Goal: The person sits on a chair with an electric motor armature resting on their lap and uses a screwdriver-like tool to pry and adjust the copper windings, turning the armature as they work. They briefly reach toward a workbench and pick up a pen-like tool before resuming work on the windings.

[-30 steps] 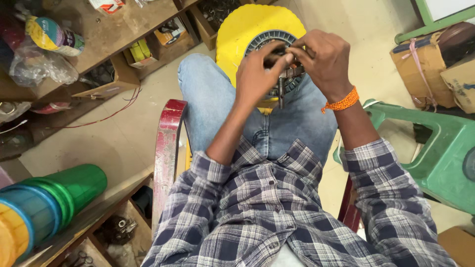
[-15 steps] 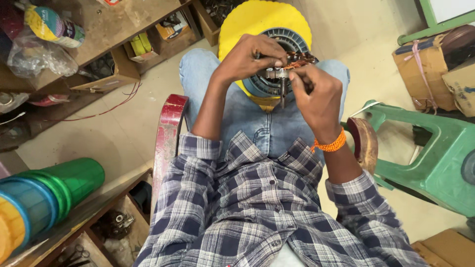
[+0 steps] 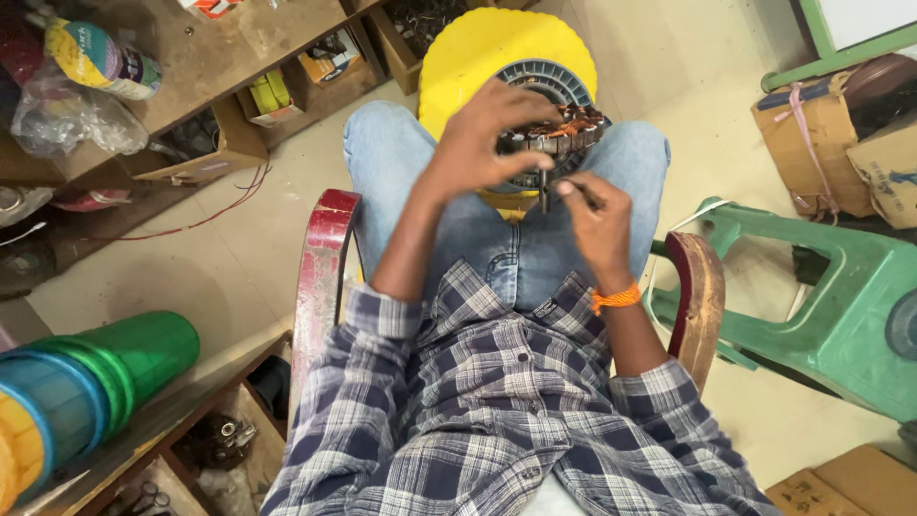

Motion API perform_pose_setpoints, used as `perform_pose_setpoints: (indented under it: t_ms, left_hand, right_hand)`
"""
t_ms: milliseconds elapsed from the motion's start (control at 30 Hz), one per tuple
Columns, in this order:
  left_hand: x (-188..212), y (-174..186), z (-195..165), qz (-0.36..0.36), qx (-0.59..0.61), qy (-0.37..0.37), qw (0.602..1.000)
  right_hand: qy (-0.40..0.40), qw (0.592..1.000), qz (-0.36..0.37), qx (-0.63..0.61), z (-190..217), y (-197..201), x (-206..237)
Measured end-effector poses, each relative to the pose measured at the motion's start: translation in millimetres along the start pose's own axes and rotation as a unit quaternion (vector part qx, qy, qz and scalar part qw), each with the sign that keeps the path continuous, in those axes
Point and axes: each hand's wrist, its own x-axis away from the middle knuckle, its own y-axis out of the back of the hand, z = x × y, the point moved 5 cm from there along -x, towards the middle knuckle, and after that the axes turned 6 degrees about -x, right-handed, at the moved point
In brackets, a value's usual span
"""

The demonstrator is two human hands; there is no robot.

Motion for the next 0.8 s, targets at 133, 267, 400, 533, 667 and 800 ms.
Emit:
perform_pose_setpoints:
  t_ms: [133, 267, 400, 533, 667, 800]
  left_hand:
    - [9.0, -21.9, -11.2, -0.041, -0.082, 0.063, 0.994]
    - [8.0, -32.0, -11.2, -0.088, -0.071, 0.076, 0.991]
    - [8.7, -40.2, -15.3, -0.094, -0.069, 0.091, 0.989]
    - [9.8, -43.4, -18.9, -0.102, -0.066, 0.1, 0.988]
    - [9.2, -40.8, -24.3, -0.086, -0.07, 0.104, 0.988]
    - [5.1, -41.5, -20.5, -0.061, -0.025, 0.18, 0.981]
  right_hand:
    - [0.083, 0.987, -0.01, 0.135, 28.0, 43.4, -8.8]
    - [0.171, 0.96, -0.026, 0.22, 67.2, 70.7, -31.3]
    - [0.22, 0.943, 0.023, 0.249, 92.6, 66.4, -53.3]
    - [0.284, 0.928, 0.071, 0.232, 100.9, 51.7, -70.0]
    - [0.324, 0.912, 0.081, 0.238, 91.4, 37.4, -93.4]
    - [0.339, 0.903, 0.094, 0.247, 77.9, 29.7, -111.0]
